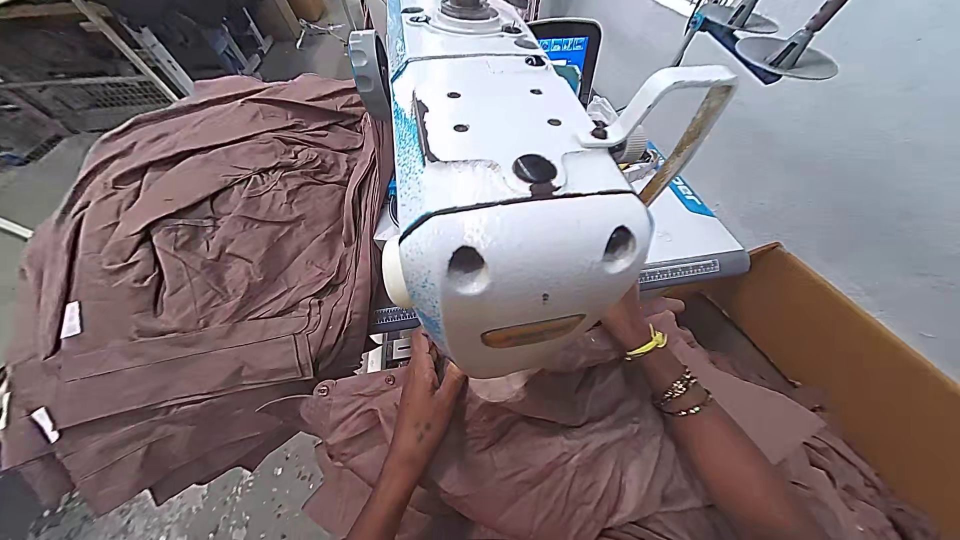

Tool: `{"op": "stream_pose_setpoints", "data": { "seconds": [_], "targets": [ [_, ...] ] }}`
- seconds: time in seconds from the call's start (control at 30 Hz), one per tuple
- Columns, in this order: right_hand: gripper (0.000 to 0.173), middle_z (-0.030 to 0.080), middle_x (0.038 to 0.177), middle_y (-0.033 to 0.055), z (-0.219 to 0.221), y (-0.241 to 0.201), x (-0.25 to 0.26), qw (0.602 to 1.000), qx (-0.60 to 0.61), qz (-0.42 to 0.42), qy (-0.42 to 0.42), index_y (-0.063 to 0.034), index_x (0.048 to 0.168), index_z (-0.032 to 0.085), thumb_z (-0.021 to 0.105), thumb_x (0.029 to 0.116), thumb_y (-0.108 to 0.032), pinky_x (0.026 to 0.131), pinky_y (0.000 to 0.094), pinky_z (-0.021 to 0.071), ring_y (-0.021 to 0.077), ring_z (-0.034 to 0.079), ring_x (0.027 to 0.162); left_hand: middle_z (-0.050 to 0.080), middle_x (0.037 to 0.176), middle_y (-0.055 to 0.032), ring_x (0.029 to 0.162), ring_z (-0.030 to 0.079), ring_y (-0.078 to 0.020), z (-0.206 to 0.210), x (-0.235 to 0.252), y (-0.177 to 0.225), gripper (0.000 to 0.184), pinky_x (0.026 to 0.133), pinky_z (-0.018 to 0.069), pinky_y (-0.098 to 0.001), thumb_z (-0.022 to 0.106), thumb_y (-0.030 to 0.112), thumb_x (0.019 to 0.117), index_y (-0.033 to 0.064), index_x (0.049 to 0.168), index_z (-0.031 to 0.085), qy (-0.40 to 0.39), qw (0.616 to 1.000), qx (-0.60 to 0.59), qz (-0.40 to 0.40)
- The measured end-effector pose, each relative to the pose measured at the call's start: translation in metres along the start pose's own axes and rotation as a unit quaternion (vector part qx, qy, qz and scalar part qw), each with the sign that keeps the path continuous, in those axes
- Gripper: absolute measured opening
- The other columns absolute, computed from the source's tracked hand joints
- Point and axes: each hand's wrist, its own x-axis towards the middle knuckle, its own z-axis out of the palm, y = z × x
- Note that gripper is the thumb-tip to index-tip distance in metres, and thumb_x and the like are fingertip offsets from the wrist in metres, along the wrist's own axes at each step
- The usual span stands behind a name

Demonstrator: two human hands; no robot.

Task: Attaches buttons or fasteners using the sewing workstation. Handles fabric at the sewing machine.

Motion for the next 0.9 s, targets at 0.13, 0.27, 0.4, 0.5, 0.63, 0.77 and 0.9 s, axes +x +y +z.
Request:
{"op": "stream_pose_setpoints", "data": {
  "seconds": [0.13,0.27,0.4,0.5,0.63,0.77,0.9],
  "targets": [
    [0.019,0.072,0.095,0.0215,-0.017,-0.003,-0.004,0.993,0.095,0.069,0.025,0.0045,0.1,0.073,0.065,0.0969,-0.012,0.081,0.0513,0.0562,0.0347,0.071,0.087,0.059,0.093,0.0016,0.08,0.058,0.0043,0.0,0.003,0.001,0.046,0.075,0.0493,-0.014,0.058,0.023,0.0961,-0.0044,0.132,0.048,-0.001,1.0,-0.028,0.003],
    [0.016,0.072,0.086,0.0142,-0.032,-0.033,-0.002,0.991,0.125,0.043,0.028,0.0014,0.095,0.073,0.068,0.0938,-0.014,0.074,0.0382,0.056,0.0211,0.07,0.078,0.061,0.092,-0.0021,0.082,0.058,-0.0057,-0.002,0.007,0.007,0.04,0.076,0.0499,-0.027,0.054,0.028,0.099,-0.0008,0.126,0.054,-0.012,0.999,0.051,-0.016],
    [0.022,0.07,0.08,0.0129,-0.033,-0.076,-0.017,0.982,0.072,-0.159,0.076,-0.0036,0.085,0.069,0.064,0.0954,-0.022,0.069,0.034,0.058,0.0223,0.071,0.077,0.051,0.056,-0.0011,0.05,0.051,-0.0105,-0.014,-0.012,0.013,0.035,0.047,0.0428,-0.0294,0.053,0.032,0.1008,0.0064,0.08,0.062,-0.037,0.98,0.143,0.136],
    [0.027,0.07,0.074,0.0064,-0.023,-0.101,-0.026,0.952,0.069,-0.293,0.053,-0.0106,0.08,0.069,0.055,0.1013,-0.021,0.072,0.0317,0.056,0.0197,0.07,0.076,0.045,0.055,0.0039,0.047,0.042,-0.0029,-0.023,-0.029,0.016,0.038,0.045,0.0354,-0.0197,0.053,0.037,0.1032,0.011,0.077,0.06,-0.086,0.973,0.116,0.18],
    [0.017,0.074,0.079,0.0077,-0.026,-0.106,-0.025,0.954,0.066,-0.29,0.032,-0.0095,0.086,0.072,0.062,0.0981,-0.017,0.074,0.0329,0.0586,0.022,0.073,0.079,0.06,0.064,0.0022,0.055,0.05,0.0014,-0.034,-0.036,0.014,0.036,0.054,0.0427,-0.0142,0.057,0.039,0.1033,0.0087,0.091,0.071,-0.041,0.972,0.1,0.209],
    [0.022,0.065,0.069,0.0042,-0.021,-0.104,-0.026,0.941,0.049,-0.331,0.059,-0.0106,0.086,0.069,0.055,0.1023,-0.016,0.068,0.0324,0.0527,0.0206,0.064,0.068,0.064,0.068,0.0017,0.057,0.052,0.0023,-0.033,-0.044,0.009,0.033,0.056,0.0434,-0.0135,0.057,0.038,0.1038,0.0098,0.095,0.074,-0.081,0.965,0.082,0.234],
    [0.021,0.077,0.083,0.0089,-0.028,-0.113,-0.017,0.962,0.042,-0.269,-0.002,-0.0083,0.084,0.075,0.061,0.0977,-0.016,0.072,0.0397,0.0585,0.0251,0.076,0.085,0.069,0.072,0.001,0.06,0.057,0.0002,-0.029,-0.039,0.007,0.033,0.059,0.0475,-0.0167,0.057,0.037,0.1034,0.0108,0.099,0.077,-0.065,0.961,0.12,0.241]
  ]
}}
